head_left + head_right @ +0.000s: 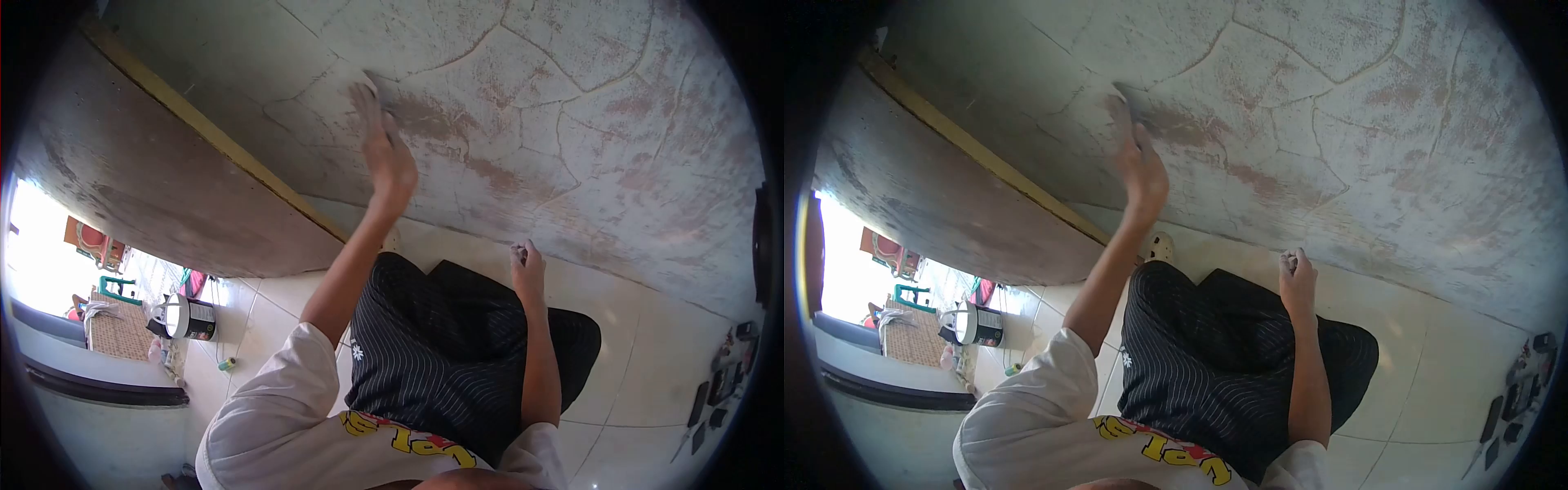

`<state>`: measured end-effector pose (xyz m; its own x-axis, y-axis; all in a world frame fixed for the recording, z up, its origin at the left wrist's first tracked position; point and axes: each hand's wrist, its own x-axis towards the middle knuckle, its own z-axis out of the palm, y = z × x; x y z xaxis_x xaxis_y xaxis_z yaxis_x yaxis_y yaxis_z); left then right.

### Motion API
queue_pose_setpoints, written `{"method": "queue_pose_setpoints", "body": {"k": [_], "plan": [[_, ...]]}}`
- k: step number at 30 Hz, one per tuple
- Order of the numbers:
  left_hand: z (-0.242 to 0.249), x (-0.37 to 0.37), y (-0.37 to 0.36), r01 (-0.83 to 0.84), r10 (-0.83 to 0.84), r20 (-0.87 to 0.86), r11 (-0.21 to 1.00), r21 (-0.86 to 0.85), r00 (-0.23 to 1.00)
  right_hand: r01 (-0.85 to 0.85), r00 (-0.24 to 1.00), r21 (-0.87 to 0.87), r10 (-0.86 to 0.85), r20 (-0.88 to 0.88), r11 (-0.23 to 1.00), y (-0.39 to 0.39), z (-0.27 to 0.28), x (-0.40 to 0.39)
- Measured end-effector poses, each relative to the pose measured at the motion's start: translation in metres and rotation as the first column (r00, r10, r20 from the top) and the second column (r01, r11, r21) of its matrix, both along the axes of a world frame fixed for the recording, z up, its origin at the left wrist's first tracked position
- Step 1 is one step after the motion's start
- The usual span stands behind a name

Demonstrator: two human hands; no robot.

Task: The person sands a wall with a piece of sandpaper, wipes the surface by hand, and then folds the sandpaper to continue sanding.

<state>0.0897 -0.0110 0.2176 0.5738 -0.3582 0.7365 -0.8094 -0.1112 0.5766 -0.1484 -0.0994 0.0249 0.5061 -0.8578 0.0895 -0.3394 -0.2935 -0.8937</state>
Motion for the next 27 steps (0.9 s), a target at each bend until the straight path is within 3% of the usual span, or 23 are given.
{"method": "queue_pose_setpoints", "body": {"k": [5,7,10,13,17,20,22,27], "plan": [[-0.009,-0.013,-0.007,0.064,-0.064,-0.024,0.998,0.004,0.998,0.005,1.0,0.003,-0.005,0.017,1.0,0.002,-0.001,-0.002],[0.016,-0.001,-0.009,0.054,-0.057,-0.025,0.993,-0.108,0.998,0.011,1.0,0.009,-0.011,0.018,1.0,0.0,-0.006,-0.003],[0.043,0.015,-0.002,0.041,-0.037,0.038,0.992,-0.12,0.999,0.01,1.0,0.037,-0.011,0.017,0.999,-0.002,-0.005,0.0],[0.034,0.017,0.005,-0.02,0.02,0.041,1.0,-0.02,0.999,0.017,1.0,0.023,-0.018,0.016,1.0,0.002,-0.002,0.002],[-0.008,-0.014,-0.003,0.047,-0.049,-0.021,0.996,-0.079,0.999,0.012,1.0,-0.019,-0.011,0.014,1.0,0.0,-0.011,0.002],[-0.021,-0.017,-0.008,0.065,-0.065,0.007,0.998,-0.016,0.998,0.011,1.0,-0.013,-0.011,0.01,1.0,-0.001,-0.013,-0.002],[-0.003,-0.012,-0.011,-0.006,0.007,0.038,0.999,-0.043,0.999,0.015,1.0,-0.005,-0.014,0.012,1.0,-0.003,-0.012,-0.004],[0.03,0.006,0.003,0.013,-0.013,0.025,1.0,-0.016,1.0,0.017,1.0,0.016,-0.017,-0.012,1.0,0.0,-0.001,0.0]]}}
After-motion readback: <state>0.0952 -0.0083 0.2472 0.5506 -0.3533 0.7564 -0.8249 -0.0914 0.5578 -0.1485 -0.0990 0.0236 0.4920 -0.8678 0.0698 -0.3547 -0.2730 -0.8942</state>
